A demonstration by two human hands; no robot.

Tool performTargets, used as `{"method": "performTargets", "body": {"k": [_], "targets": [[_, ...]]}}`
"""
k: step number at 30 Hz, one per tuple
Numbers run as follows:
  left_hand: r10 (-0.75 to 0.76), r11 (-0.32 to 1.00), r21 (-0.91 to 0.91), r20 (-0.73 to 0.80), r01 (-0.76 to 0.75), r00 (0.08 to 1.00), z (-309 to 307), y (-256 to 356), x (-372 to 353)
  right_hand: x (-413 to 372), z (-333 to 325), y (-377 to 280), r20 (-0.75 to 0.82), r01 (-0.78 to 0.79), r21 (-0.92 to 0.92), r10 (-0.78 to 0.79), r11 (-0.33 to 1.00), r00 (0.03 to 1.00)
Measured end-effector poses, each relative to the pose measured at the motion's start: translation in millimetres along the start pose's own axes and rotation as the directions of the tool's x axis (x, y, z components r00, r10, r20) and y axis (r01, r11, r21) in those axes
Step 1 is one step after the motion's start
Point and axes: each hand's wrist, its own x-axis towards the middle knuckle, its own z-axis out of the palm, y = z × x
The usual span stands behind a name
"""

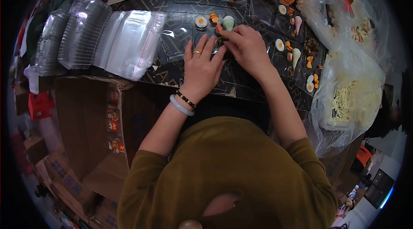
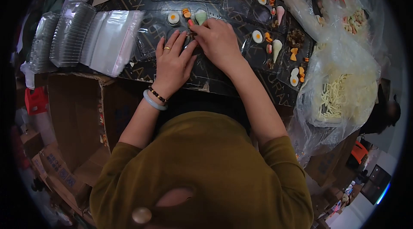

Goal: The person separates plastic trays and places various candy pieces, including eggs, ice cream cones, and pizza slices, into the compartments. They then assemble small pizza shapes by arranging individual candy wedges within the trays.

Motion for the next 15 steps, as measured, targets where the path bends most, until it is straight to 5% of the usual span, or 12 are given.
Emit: {"method": "performTargets", "body": {"k": [3, 9, 15], "targets": [[0.002, 1.0, 0.01, 0.001, -0.002, 1.0, 0, 1, 0, 8, 1, 5, 0.024, 0.096, -0.027, -0.095, 0.995, 0.995], [0.035, 0.998, 0.044, -0.008, -0.035, 0.999, -1, 1, 0, -7, -1, -9, 0.066, -0.343, 0.315, 0.34, 0.885, 0.938], [0.002, 0.998, 0.055, 0.028, -0.004, 1.0, 1, 1, -2, -21, 9, -9, -0.079, 0.027, -0.186, -0.042, 0.982, 0.996]]}}
